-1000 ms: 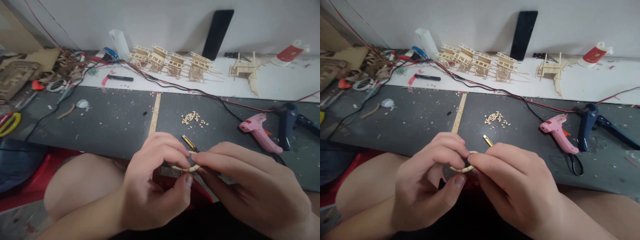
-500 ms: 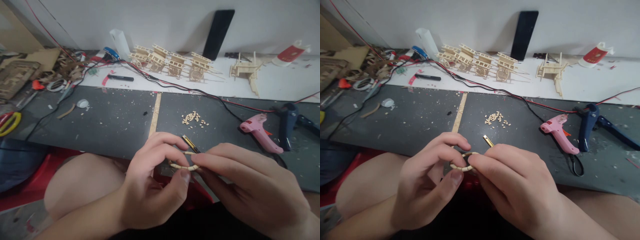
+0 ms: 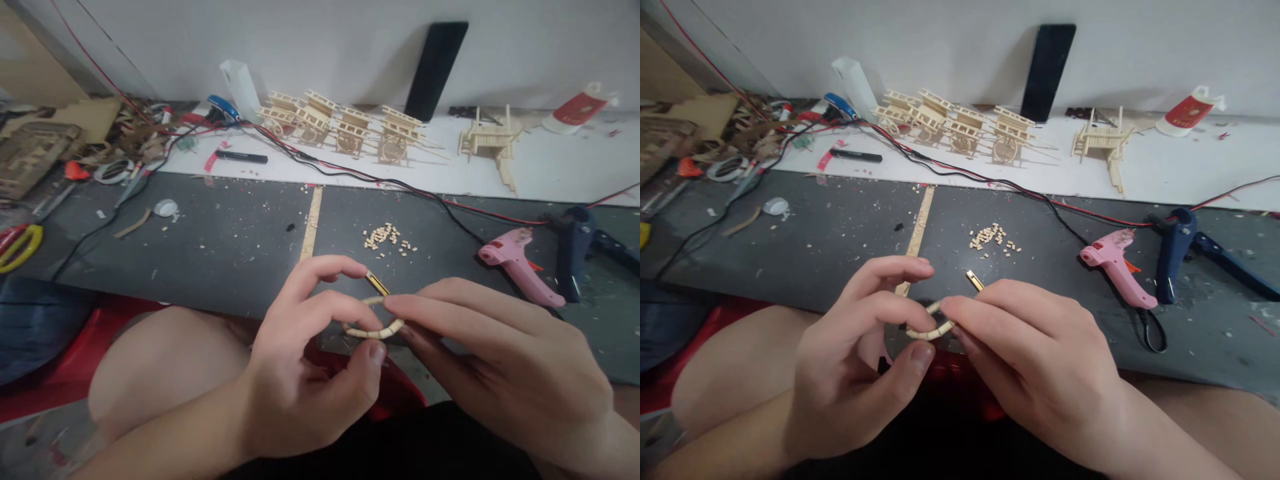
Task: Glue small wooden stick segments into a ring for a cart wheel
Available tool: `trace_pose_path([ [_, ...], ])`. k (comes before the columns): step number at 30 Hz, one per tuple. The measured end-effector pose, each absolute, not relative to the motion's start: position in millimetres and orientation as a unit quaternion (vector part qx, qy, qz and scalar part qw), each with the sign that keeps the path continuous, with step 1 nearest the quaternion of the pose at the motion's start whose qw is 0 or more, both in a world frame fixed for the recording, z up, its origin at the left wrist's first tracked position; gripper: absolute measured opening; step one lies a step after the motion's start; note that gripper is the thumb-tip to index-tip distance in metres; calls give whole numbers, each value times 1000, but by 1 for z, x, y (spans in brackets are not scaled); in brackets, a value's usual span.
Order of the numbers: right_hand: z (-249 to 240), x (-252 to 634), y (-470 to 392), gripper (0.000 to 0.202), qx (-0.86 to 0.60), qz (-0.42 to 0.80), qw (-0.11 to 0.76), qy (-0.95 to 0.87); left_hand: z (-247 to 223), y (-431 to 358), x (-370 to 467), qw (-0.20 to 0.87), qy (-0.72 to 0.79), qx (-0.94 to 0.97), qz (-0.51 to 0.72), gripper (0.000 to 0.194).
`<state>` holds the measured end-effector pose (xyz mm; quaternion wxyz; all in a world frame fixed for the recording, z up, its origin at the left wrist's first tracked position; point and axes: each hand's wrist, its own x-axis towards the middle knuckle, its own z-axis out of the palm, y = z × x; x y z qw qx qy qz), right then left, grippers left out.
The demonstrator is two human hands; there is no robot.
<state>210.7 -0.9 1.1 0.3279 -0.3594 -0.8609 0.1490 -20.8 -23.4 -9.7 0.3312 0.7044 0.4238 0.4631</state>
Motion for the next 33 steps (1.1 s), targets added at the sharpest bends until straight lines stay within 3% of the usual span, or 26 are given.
trace_pose_path([
  [8, 10, 205, 0, 14, -373, 196, 348, -837, -15, -25, -23, 326, 442, 679, 487, 33],
  [33, 4, 202, -1, 14, -352, 258, 339, -834, -13, -24, -20, 282, 433, 700, 493, 31],
])
